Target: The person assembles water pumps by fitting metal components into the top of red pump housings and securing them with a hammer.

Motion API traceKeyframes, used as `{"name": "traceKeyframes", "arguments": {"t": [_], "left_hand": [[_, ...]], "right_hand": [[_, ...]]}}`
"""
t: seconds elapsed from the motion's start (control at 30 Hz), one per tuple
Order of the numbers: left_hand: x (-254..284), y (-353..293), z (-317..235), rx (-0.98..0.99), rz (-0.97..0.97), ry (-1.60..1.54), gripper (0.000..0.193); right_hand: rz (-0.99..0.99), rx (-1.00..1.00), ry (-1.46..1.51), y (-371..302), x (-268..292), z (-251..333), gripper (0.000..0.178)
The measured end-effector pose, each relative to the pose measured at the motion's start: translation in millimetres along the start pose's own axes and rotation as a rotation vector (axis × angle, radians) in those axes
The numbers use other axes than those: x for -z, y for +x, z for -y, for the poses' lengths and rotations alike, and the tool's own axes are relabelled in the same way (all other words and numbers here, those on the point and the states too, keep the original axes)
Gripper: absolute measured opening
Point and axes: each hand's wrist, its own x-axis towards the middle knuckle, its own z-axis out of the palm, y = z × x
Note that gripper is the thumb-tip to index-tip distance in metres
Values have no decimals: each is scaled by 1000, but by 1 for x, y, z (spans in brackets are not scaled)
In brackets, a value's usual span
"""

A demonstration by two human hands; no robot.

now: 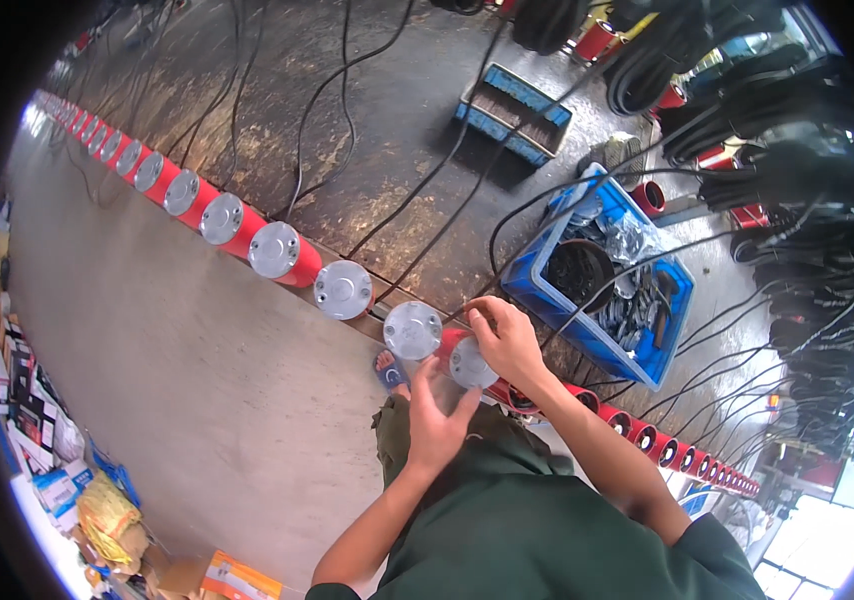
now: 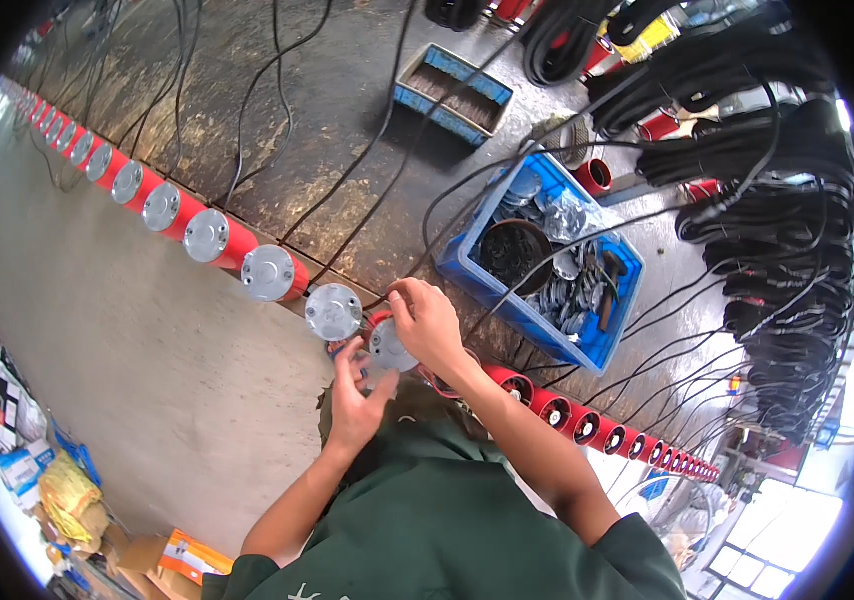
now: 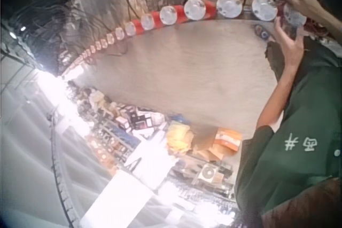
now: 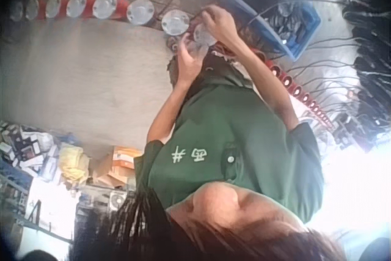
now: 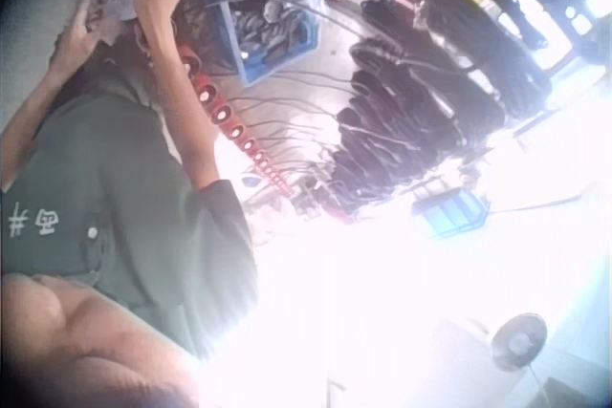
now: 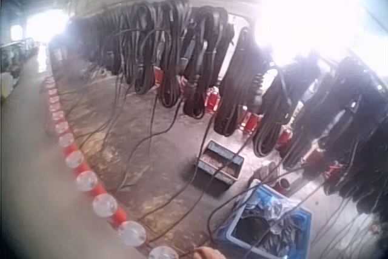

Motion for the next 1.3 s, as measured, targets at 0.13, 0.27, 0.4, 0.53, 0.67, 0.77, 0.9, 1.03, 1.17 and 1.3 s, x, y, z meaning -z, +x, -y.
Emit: {"name": "traceKeyframes", "arguments": {"t": [0.13,0.27,0.4,0.53,0.67,0.77,0.9,1.03,1.17,1.3], "left_hand": [[0,33,29,321,112,-486,78],[-5,39,43,261,123,-525,84],[-10,44,51,249,191,-653,81],[-9,45,60,193,201,-574,76],[-14,43,60,208,110,-451,78],[-13,43,54,131,118,-542,71],[-7,42,49,278,111,-411,82],[-6,35,48,309,104,-420,82],[-4,35,41,352,101,-388,79],[-4,26,37,341,-47,-278,77]], "right_hand": [[25,-127,-209,10,-22,0,24],[66,-193,-357,10,-22,6,24],[75,-205,-292,13,-21,21,27],[-53,-164,-251,8,-25,23,30],[74,-250,-326,11,-25,12,28],[75,-274,-373,13,-28,19,26],[-156,-52,11,-4,1,14,23],[-662,-133,7,-30,126,-97,18],[-363,-565,-838,-31,220,-236,73],[-274,-371,-944,-28,203,-287,95]]}}
